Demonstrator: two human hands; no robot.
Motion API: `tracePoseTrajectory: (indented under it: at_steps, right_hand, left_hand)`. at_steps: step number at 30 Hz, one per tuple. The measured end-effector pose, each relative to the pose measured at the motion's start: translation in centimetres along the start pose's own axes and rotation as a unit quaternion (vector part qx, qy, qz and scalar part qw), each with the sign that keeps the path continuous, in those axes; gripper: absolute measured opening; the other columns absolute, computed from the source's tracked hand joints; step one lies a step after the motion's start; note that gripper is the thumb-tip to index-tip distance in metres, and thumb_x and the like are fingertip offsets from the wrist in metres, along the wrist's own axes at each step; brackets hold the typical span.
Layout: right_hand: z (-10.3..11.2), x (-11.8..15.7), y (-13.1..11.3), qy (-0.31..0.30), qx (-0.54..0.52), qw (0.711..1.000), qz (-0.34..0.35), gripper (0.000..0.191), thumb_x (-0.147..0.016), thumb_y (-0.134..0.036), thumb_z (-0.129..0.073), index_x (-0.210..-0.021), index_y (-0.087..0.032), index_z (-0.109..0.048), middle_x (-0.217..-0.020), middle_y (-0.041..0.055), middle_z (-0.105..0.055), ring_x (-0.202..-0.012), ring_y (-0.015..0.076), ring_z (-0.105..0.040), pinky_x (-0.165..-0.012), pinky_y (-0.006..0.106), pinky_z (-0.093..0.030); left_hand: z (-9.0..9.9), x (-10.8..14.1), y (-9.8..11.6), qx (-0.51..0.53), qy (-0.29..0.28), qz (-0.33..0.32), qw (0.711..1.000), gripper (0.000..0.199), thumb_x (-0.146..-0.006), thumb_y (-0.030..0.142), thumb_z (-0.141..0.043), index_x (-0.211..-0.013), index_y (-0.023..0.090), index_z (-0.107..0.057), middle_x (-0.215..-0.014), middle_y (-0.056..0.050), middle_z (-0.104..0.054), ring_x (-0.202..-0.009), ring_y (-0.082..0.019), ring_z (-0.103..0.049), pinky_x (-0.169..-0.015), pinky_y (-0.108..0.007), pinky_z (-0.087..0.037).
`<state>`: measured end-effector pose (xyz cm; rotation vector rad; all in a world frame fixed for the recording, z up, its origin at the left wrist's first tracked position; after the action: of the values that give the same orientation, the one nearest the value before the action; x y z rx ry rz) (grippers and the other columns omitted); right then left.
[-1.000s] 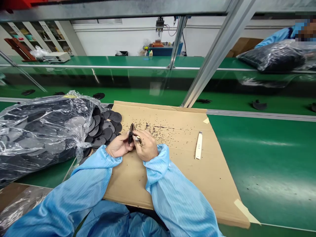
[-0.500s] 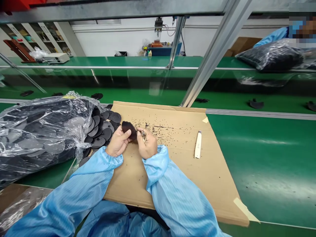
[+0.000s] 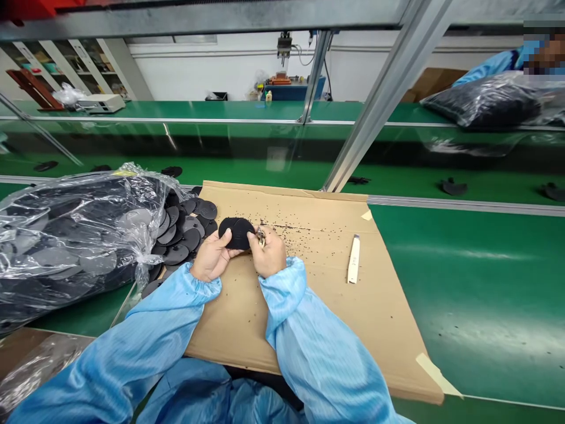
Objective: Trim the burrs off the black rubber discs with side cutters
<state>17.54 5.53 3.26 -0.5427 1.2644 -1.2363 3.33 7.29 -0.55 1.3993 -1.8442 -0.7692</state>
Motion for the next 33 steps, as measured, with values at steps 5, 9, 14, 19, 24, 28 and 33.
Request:
tracePoseTrajectory:
  at_steps: [5,9,14,19,24,28,33]
  right_hand:
    - [0.0,0.1,-0.2,0.001,0.045,0.999,0.014,0.021,-0.084,-0.037,-0.055,-0.088,-0.019,-0.065,-0.078,0.0047,-0.065,-0.071,0.0188,-0.06,-0.068,0.03,-0.047]
    - [0.4,0.2,0.4,0.063,-0.01,0.998,0.008,0.026,-0.084,-0.04,-0.057,-0.095,-0.018,-0.064,-0.089,0.0068,-0.066,-0.081,0.0192,-0.061,-0.078,0.032,-0.048]
    - [1.8,0.0,3.5,0.202,-0.137,0.963,-0.114,0.04,-0.08,-0.052,-0.056,-0.092,-0.015,-0.062,-0.079,0.0058,-0.065,-0.071,0.017,-0.06,-0.07,0.032,-0.049]
    - [2.3,-0.1,4.6,0.258,-0.186,0.937,-0.145,0.043,-0.075,-0.056,-0.058,-0.087,-0.015,-0.06,-0.072,0.0038,-0.063,-0.067,0.016,-0.059,-0.066,0.03,-0.048]
    - [2.1,0.2,4.0,0.235,-0.147,0.954,-0.117,0.037,-0.081,-0.053,-0.054,-0.085,-0.016,-0.06,-0.069,0.0015,-0.06,-0.064,0.0144,-0.055,-0.065,0.027,-0.045]
    - [2.0,0.3,4.1,0.231,-0.137,0.958,-0.103,0.035,-0.083,-0.05,-0.053,-0.085,-0.016,-0.06,-0.071,0.0014,-0.059,-0.065,0.0141,-0.054,-0.066,0.027,-0.045]
    - [2.0,0.4,4.0,0.236,-0.116,0.96,-0.095,0.032,-0.085,-0.047,-0.051,-0.084,-0.017,-0.061,-0.07,0.001,-0.059,-0.064,0.0139,-0.052,-0.064,0.026,-0.043]
  left_hand:
    - [0.0,-0.2,0.3,-0.072,-0.015,-0.056,0.996,0.041,-0.066,0.033,-0.078,-0.1,0.014,-0.064,-0.098,-0.009,-0.069,-0.09,-0.023,-0.065,-0.086,-0.044,-0.052]
    - [0.6,0.0,1.6,-0.209,0.015,-0.179,0.961,0.023,-0.066,0.024,-0.077,-0.086,0.016,-0.069,-0.093,-0.006,-0.068,-0.091,-0.02,-0.063,-0.093,-0.04,-0.048]
    - [0.1,1.7,3.6,-0.305,0.024,-0.337,0.89,0.006,-0.07,0.017,-0.07,-0.073,0.022,-0.071,-0.1,-0.007,-0.065,-0.1,-0.021,-0.06,-0.099,-0.038,-0.044]
    - [0.0,2.3,4.2,-0.308,0.045,-0.374,0.874,0.007,-0.071,0.017,-0.069,-0.073,0.024,-0.071,-0.099,-0.006,-0.063,-0.101,-0.021,-0.06,-0.098,-0.04,-0.045]
    - [-0.1,2.3,4.2,-0.308,0.059,-0.395,0.863,0.008,-0.072,0.015,-0.068,-0.075,0.022,-0.069,-0.099,-0.006,-0.064,-0.1,-0.02,-0.061,-0.099,-0.041,-0.045]
    - [0.7,1.7,3.5,-0.275,0.088,-0.363,0.886,0.011,-0.068,0.021,-0.073,-0.075,0.02,-0.064,-0.095,-0.005,-0.066,-0.096,-0.019,-0.063,-0.095,-0.038,-0.047]
    - [0.3,-0.1,5.4,-0.385,0.145,-0.311,0.857,0.03,-0.07,0.032,-0.072,-0.096,0.019,-0.065,-0.093,-0.005,-0.068,-0.087,-0.019,-0.064,-0.084,-0.032,-0.05]
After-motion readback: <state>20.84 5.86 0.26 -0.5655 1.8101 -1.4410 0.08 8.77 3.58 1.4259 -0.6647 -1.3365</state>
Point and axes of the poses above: each hand's wrist, its own x-axis away from the middle knuckle, its own z-axis out of the back of the hand, y = z × x, the point moved 7 cm from there along -x, towards the middle knuckle
